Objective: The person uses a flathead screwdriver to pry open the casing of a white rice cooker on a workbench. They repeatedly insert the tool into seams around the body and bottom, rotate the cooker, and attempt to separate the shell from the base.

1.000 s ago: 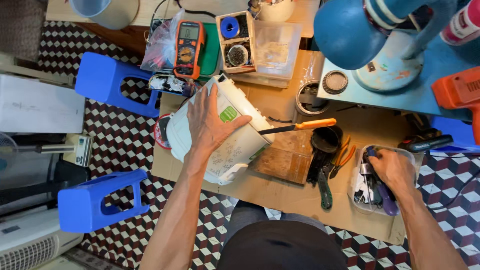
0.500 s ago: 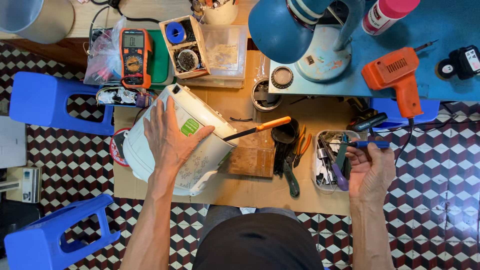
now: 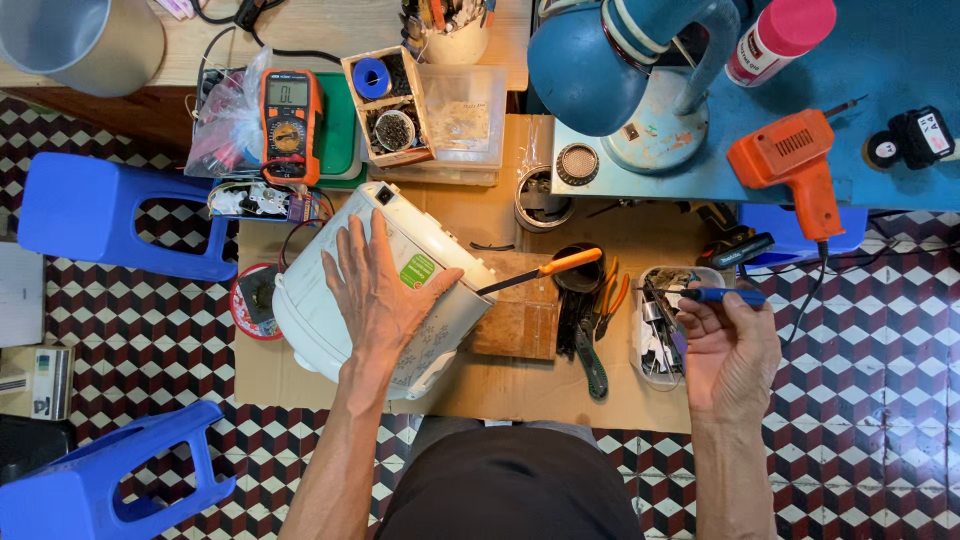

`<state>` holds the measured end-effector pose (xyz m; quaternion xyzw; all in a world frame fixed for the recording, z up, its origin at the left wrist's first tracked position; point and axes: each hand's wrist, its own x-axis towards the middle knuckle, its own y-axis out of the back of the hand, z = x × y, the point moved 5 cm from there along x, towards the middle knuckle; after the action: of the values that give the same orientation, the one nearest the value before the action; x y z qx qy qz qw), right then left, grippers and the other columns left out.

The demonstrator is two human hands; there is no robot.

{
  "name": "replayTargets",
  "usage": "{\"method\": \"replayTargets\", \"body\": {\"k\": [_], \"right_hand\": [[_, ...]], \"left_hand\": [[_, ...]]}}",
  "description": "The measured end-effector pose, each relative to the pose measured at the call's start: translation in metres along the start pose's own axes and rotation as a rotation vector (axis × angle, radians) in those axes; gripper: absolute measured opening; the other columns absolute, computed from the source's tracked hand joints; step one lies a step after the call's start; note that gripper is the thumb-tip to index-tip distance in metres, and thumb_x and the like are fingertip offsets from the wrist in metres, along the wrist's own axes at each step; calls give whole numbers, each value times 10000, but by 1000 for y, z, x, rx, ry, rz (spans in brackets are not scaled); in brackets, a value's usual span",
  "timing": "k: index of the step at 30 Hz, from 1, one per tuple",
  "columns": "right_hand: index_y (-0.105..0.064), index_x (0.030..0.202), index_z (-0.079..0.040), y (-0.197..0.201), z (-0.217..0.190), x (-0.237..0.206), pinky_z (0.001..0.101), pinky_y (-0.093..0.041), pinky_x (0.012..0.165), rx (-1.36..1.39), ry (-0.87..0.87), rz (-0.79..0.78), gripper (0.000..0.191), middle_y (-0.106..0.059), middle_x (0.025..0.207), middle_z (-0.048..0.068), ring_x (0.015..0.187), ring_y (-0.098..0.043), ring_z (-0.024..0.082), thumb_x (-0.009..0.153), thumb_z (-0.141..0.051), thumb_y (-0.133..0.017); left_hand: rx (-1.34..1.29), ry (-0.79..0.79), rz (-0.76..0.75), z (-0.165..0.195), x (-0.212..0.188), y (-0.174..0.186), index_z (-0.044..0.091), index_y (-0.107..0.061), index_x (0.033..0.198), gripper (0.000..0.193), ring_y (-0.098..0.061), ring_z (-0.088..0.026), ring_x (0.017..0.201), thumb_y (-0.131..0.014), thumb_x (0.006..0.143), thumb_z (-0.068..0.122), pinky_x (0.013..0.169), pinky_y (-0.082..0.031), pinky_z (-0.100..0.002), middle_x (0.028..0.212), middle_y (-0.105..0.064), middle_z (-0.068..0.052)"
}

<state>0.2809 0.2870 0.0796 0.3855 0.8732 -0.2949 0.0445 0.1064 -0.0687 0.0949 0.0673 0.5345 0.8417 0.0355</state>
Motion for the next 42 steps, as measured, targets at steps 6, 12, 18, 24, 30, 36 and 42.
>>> {"method": "replayTargets", "body": {"k": [6, 12, 18, 24, 30, 36, 42], "right_hand": [[-546, 1262, -6, -77, 7, -31, 382, -579, 924, 70, -36, -142, 272, -690, 1131, 184, 987, -704, 253, 999, -57, -592], [-528, 1136, -9, -232, 85, -80, 359, -590, 930, -49, -143, -351, 217, -695, 1143, 192, 983, -724, 246, 951, -25, -640], [-582, 1129, 8, -341, 161, -134, 328, -524, 612, -541, -160, -610, 224, -727, 862, 141, 702, -668, 185, 970, -133, -655], [-657, 1144, -32, -374, 170, -142, 396, -514, 607, -982, 281, -780, 230, -691, 806, 215, 689, -692, 313, 990, -203, -653], [-680, 1160, -68, -329, 179, -177, 351, -516, 566, -987, 152, -838, 246, -669, 696, 143, 623, -647, 222, 960, -209, -683], [-657, 1244, -47, -296, 186, -145, 258, -487, 527, -874, 74, -819, 312, -634, 703, 13, 589, -548, 70, 962, -178, -674], [-654, 1273, -55, -293, 193, -138, 241, -495, 541, -691, -224, -828, 339, -624, 753, -2, 621, -569, 67, 955, -172, -663]], "left_hand": [[-37, -97, 100, -5, -5, 25, 20, -484, 1475, 939, -311, -501, 1452, -856, 768, 514, 1190, -206, -634, 1561, -361, -304], [-1211, 304, -145, -18, -15, 60, 47, -571, 1434, 531, -606, -253, 1226, -601, 1007, 361, 1029, -481, -339, 1348, -665, -140], [-1678, 638, 75, -70, 9, 88, 50, -603, 1399, 454, -661, -145, 974, -498, 1055, 326, 639, -457, -273, 1198, -716, -95], [-1951, 741, 54, -146, 35, 40, -1, -594, 1288, 349, -675, -185, 868, -527, 1061, 255, 807, -578, -333, 983, -695, -92], [-1727, 493, 337, -223, 112, 95, 17, -651, 1142, 249, -561, -83, 665, -606, 1061, 247, 731, -581, -322, 818, -598, -9], [-1101, 342, -256, -139, 65, 85, 132, -636, 1289, 390, -539, -48, 630, -689, 934, 284, 604, -449, -244, 775, -649, 0], [-1486, 485, -168, -127, 28, 100, -34, -601, 1240, 388, -632, -107, 723, -730, 979, 222, 744, -611, -284, 836, -630, -45]]}}
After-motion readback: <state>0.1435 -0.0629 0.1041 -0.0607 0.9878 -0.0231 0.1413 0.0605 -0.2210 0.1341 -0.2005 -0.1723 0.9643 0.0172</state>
